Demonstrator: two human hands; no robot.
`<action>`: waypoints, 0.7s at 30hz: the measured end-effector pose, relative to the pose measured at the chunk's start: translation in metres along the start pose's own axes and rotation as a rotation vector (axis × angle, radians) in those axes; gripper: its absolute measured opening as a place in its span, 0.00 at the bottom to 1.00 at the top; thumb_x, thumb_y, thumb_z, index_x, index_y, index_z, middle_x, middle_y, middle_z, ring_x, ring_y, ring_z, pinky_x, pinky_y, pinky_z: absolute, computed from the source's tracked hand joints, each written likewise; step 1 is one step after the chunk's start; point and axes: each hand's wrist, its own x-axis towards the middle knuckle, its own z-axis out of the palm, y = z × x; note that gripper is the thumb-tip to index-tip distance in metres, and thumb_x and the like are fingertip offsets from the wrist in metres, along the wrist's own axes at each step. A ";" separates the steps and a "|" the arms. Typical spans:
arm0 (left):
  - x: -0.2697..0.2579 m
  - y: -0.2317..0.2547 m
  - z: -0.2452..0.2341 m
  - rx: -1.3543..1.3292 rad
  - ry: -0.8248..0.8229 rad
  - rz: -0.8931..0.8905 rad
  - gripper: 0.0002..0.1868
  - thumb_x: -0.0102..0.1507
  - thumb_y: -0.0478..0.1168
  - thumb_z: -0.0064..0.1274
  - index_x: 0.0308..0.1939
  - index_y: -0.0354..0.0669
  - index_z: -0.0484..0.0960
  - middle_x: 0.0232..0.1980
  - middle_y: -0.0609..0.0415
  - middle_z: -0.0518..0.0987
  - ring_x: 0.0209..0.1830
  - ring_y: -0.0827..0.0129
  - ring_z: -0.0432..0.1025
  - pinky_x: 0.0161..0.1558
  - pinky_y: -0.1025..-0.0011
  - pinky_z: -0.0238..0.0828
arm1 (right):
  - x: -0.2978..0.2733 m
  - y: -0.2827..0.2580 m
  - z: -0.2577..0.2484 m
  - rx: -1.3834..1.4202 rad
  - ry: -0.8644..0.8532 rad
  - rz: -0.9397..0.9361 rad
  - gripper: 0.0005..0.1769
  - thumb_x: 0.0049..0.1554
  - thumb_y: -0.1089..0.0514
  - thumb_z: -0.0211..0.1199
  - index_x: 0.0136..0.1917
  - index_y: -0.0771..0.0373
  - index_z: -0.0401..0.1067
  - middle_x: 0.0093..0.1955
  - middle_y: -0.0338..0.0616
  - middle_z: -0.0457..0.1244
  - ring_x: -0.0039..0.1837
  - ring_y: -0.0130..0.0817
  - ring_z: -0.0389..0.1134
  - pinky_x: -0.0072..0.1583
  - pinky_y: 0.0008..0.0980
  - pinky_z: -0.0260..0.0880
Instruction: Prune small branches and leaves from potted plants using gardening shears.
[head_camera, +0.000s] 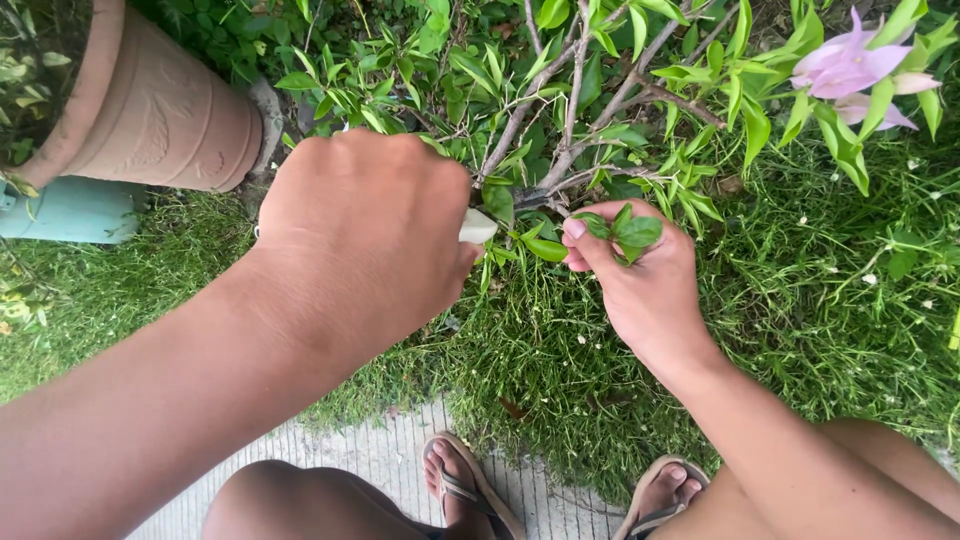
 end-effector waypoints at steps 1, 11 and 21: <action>0.000 0.000 0.002 0.001 0.019 0.009 0.24 0.66 0.62 0.53 0.38 0.44 0.83 0.38 0.48 0.82 0.43 0.58 0.80 0.43 0.60 0.79 | 0.000 0.000 -0.001 0.016 0.000 -0.004 0.06 0.62 0.66 0.64 0.52 0.69 0.73 0.45 0.44 0.69 0.43 0.27 0.70 0.48 0.27 0.75; -0.006 -0.005 0.001 -0.117 0.030 -0.029 0.24 0.68 0.60 0.51 0.39 0.43 0.83 0.36 0.48 0.82 0.37 0.58 0.80 0.40 0.59 0.79 | 0.001 -0.008 0.002 -0.008 -0.005 0.019 0.05 0.62 0.64 0.64 0.52 0.66 0.73 0.45 0.43 0.70 0.44 0.27 0.71 0.49 0.28 0.76; -0.017 -0.027 0.040 -0.394 0.286 -0.151 0.28 0.59 0.61 0.61 0.54 0.47 0.83 0.39 0.44 0.83 0.29 0.53 0.80 0.36 0.56 0.79 | 0.003 -0.007 0.002 0.018 0.025 0.064 0.05 0.61 0.64 0.63 0.51 0.66 0.73 0.45 0.42 0.69 0.43 0.28 0.71 0.49 0.30 0.76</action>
